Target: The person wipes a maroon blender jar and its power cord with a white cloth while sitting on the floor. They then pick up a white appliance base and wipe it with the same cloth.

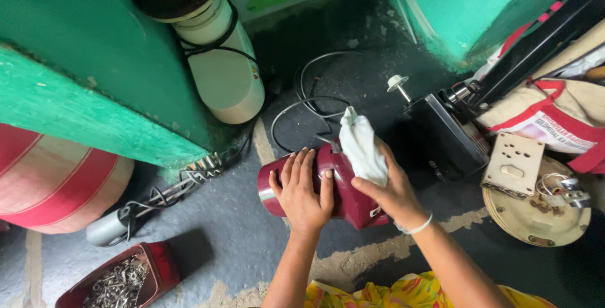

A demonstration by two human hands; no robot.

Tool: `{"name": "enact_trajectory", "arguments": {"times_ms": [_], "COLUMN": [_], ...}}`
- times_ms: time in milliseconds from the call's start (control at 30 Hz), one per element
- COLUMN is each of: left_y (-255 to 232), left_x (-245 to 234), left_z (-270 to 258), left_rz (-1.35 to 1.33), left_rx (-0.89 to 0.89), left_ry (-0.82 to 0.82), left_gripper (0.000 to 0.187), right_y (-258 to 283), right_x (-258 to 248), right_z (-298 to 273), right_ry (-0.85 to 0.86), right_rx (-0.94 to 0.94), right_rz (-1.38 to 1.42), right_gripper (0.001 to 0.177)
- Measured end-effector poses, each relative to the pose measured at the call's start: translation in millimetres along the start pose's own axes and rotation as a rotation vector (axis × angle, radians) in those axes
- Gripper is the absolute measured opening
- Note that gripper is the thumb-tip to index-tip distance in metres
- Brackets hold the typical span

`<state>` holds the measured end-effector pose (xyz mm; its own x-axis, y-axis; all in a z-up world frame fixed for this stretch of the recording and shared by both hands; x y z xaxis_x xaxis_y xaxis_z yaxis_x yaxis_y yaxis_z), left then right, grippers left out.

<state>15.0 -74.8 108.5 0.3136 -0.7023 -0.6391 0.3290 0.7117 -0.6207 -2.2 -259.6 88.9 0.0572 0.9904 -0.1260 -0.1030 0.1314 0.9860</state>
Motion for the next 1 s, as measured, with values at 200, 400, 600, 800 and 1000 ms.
{"name": "enact_trajectory", "arguments": {"times_ms": [200,400,600,800,1000], "left_y": [1.6,4.7,5.3,6.9,8.5], "left_x": [-1.7,-1.4,-1.8,-2.9,-2.4], "left_z": [-2.2,-3.3,-4.3,-3.4,-2.9], "left_rz": [0.001,-0.023,-0.020,-0.028,-0.010], "left_rx": [0.027,0.022,0.025,0.013,-0.012], "left_ry": [-0.003,-0.010,-0.008,-0.019,-0.007], "left_gripper": [0.049,0.048,0.049,0.046,0.046], "right_y": [44.2,-2.4,-13.9,22.8,84.5], "right_x": [17.6,1.2,4.2,16.4,13.4], "right_z": [-30.7,15.7,111.5,87.1,-33.3], "right_ry": [-0.185,-0.194,-0.015,0.022,-0.070], "right_rx": [-0.275,0.053,0.145,0.073,-0.390], "right_rz": [-0.529,-0.232,-0.905,-0.827,-0.804], "right_gripper": [0.049,0.049,0.044,0.037,0.027]}}
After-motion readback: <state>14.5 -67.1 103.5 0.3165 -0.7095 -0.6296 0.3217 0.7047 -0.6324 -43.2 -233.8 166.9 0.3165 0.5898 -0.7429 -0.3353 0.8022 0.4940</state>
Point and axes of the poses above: each hand's wrist, its own z-axis towards the middle knuckle, its own x-axis out of the palm, y = z × x, the point moved 6 cm from there along z, towards the middle knuckle, and after that the axes turned 6 degrees about -z, right-handed, at the moved point
